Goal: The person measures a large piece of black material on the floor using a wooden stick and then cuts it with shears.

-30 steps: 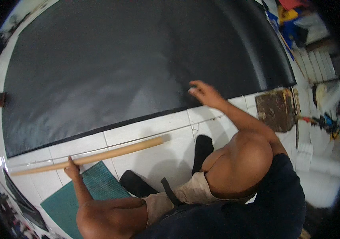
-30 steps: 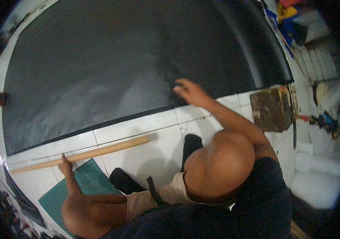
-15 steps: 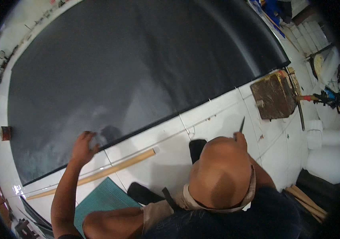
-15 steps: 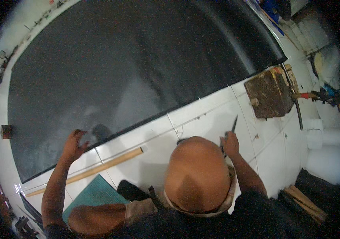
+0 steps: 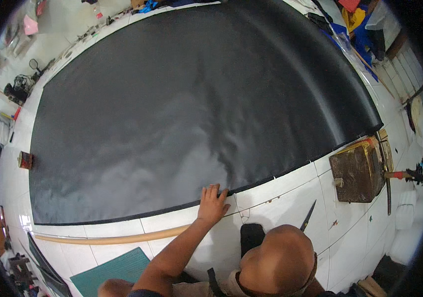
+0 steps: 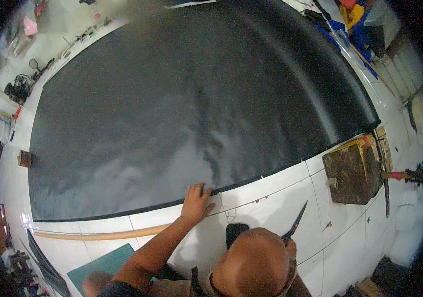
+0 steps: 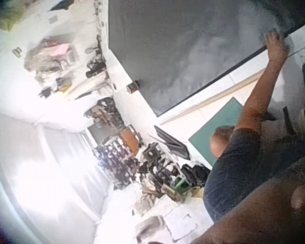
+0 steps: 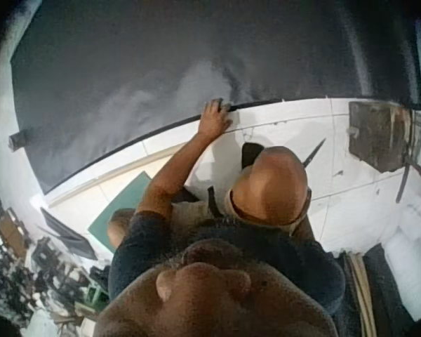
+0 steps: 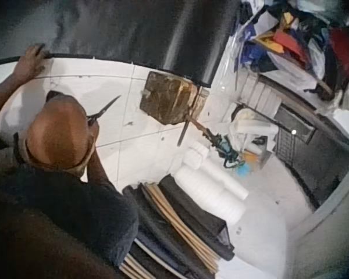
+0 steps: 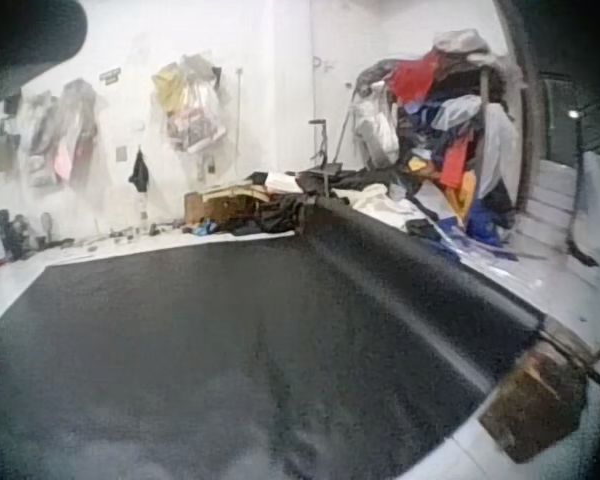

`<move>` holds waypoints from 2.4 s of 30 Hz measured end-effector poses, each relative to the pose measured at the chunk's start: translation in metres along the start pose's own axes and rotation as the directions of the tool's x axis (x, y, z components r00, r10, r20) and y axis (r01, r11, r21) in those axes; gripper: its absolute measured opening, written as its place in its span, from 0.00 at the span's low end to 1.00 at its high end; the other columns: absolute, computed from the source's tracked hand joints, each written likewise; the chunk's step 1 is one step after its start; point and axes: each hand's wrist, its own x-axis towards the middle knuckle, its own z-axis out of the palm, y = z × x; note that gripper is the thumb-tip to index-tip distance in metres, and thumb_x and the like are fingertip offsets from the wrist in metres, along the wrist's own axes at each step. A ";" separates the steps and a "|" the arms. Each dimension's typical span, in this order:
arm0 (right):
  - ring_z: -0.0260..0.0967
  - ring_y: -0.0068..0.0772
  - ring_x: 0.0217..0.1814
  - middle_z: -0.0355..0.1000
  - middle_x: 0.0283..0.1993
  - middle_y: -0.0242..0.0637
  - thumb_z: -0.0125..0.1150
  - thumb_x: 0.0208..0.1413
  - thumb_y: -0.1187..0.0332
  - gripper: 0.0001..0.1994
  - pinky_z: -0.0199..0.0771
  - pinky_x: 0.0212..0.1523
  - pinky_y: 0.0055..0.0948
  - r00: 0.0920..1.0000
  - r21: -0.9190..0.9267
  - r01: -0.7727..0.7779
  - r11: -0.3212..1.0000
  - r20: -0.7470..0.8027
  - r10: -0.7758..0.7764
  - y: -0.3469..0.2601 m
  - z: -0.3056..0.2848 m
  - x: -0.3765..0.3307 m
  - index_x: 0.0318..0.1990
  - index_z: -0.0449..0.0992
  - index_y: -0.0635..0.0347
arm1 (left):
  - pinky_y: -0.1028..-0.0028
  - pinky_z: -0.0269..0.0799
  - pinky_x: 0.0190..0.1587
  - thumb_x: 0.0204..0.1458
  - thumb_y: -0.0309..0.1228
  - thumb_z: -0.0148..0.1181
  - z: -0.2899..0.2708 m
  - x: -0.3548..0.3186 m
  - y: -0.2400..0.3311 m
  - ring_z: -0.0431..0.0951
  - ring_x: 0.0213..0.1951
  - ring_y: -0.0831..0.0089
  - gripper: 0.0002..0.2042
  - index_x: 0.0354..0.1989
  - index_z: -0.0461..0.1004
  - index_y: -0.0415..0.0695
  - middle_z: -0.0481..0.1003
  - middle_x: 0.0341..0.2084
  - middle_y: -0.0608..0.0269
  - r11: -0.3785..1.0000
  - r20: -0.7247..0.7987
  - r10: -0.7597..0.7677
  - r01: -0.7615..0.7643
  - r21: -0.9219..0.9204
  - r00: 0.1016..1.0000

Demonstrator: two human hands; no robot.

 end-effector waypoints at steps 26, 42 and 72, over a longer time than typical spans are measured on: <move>0.66 0.15 0.38 0.70 0.34 0.25 0.58 0.62 0.52 0.17 0.65 0.36 0.20 0.628 0.586 -0.386 0.713 0.733 -0.262 -0.196 -0.075 -0.062 0.45 0.72 0.58 | 0.44 0.61 0.59 0.50 0.27 0.59 -0.001 0.027 0.010 0.71 0.43 0.48 0.08 0.37 0.80 0.41 0.74 0.33 0.51 0.948 -0.058 -0.200 0.178 -0.262 0.978; 0.63 0.22 0.23 0.63 0.21 0.29 0.55 0.62 0.45 0.23 0.64 0.26 0.26 0.725 0.603 0.236 0.762 0.413 -0.551 -0.179 0.064 -0.010 0.30 0.63 0.57 | 0.42 0.53 0.65 0.47 0.24 0.63 -0.003 0.018 0.016 0.70 0.48 0.50 0.12 0.42 0.76 0.41 0.71 0.39 0.53 0.921 -0.115 -0.205 0.151 -0.359 0.972; 0.73 0.53 0.33 0.73 0.27 0.51 0.58 0.59 0.45 0.26 0.69 0.36 0.46 0.743 0.605 0.430 0.670 0.184 -0.644 -0.231 0.081 0.029 0.30 0.71 0.65 | 0.42 0.51 0.65 0.48 0.31 0.59 0.006 -0.005 0.010 0.65 0.61 0.54 0.28 0.61 0.66 0.41 0.69 0.53 0.54 0.991 0.019 0.022 -0.024 0.128 1.000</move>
